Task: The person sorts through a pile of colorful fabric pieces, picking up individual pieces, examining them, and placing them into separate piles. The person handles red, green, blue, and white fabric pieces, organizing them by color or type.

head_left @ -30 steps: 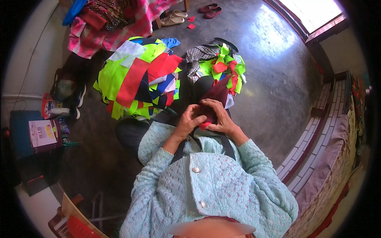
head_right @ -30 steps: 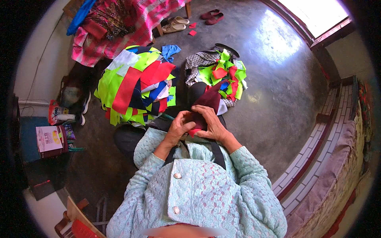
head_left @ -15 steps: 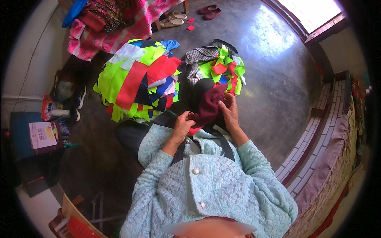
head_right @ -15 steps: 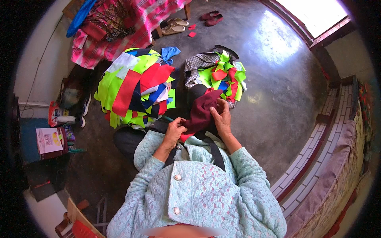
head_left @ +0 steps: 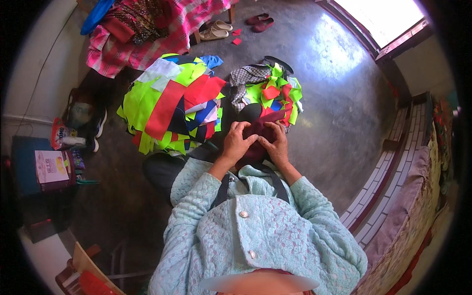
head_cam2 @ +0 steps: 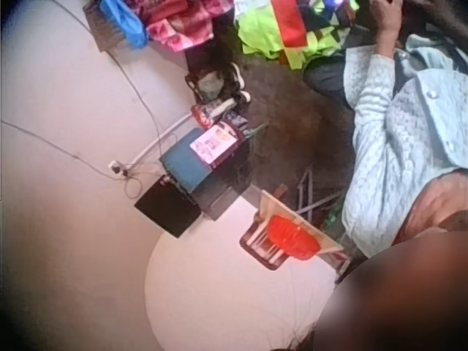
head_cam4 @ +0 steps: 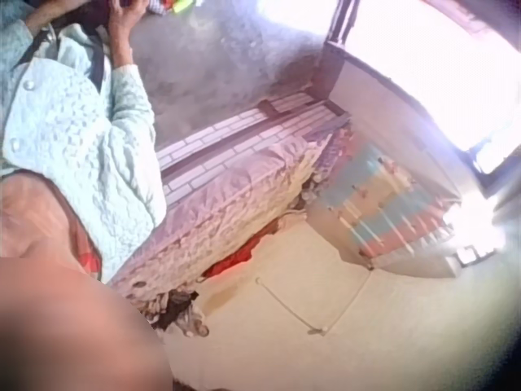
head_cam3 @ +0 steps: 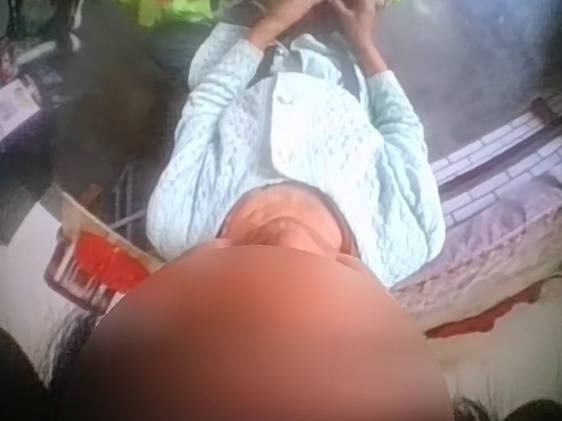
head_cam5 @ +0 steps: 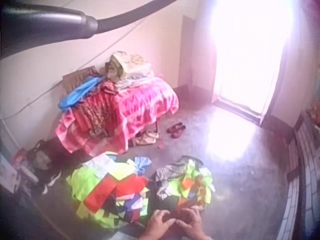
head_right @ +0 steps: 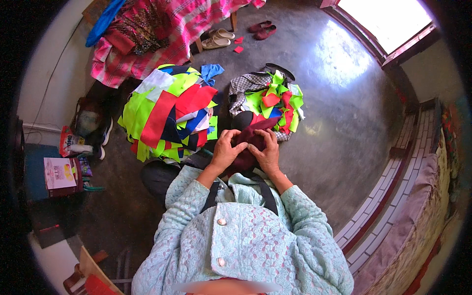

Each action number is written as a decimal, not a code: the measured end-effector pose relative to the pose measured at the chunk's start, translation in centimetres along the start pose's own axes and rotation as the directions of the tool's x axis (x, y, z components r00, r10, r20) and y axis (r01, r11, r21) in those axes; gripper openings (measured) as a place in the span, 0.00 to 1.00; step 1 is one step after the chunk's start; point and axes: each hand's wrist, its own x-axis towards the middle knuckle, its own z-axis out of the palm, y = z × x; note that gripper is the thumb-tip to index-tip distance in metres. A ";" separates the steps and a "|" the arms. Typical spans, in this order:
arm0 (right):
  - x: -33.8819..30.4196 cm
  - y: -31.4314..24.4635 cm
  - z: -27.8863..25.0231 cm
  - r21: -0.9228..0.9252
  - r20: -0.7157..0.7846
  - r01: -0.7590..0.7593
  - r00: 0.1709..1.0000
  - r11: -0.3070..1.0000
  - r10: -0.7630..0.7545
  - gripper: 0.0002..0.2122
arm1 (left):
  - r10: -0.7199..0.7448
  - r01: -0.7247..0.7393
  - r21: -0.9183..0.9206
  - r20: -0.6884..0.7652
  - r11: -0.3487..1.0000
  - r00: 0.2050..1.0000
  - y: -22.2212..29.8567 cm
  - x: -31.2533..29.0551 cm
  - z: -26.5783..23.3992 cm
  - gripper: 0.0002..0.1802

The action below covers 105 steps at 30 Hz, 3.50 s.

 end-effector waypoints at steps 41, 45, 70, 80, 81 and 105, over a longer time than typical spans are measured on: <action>0.4 -0.3 0.5 -0.286 0.133 0.026 0.991 0.958 0.013 0.33 | 0.224 -0.262 -0.378 -0.142 0.888 0.964 8.1 8.8 -17.4 0.15; 0.4 -0.8 0.4 -0.301 0.115 0.009 0.993 0.954 0.027 0.33 | 0.240 -0.342 -0.427 -0.276 0.837 0.931 7.8 14.4 -22.3 0.26; 0.4 -0.9 0.5 -0.280 0.089 0.018 0.996 0.960 0.008 0.32 | -0.164 0.083 -0.178 -0.512 0.980 0.843 -4.7 9.3 -21.2 0.23; 0.5 -1.2 0.4 -0.286 0.094 0.007 0.995 0.958 0.020 0.31 | 0.274 0.093 0.614 -0.476 0.784 0.836 0.3 4.7 -17.4 0.23; 0.4 -1.3 0.3 -0.282 0.092 0.003 0.996 0.959 0.024 0.31 | 0.322 0.054 0.690 -0.404 0.722 0.856 0.2 4.6 -16.9 0.28; 0.6 1.6 0.2 -0.003 0.075 -0.143 0.987 0.990 0.142 0.22 | -0.110 0.111 0.017 -0.046 0.994 0.993 0.2 -1.1 0.7 0.18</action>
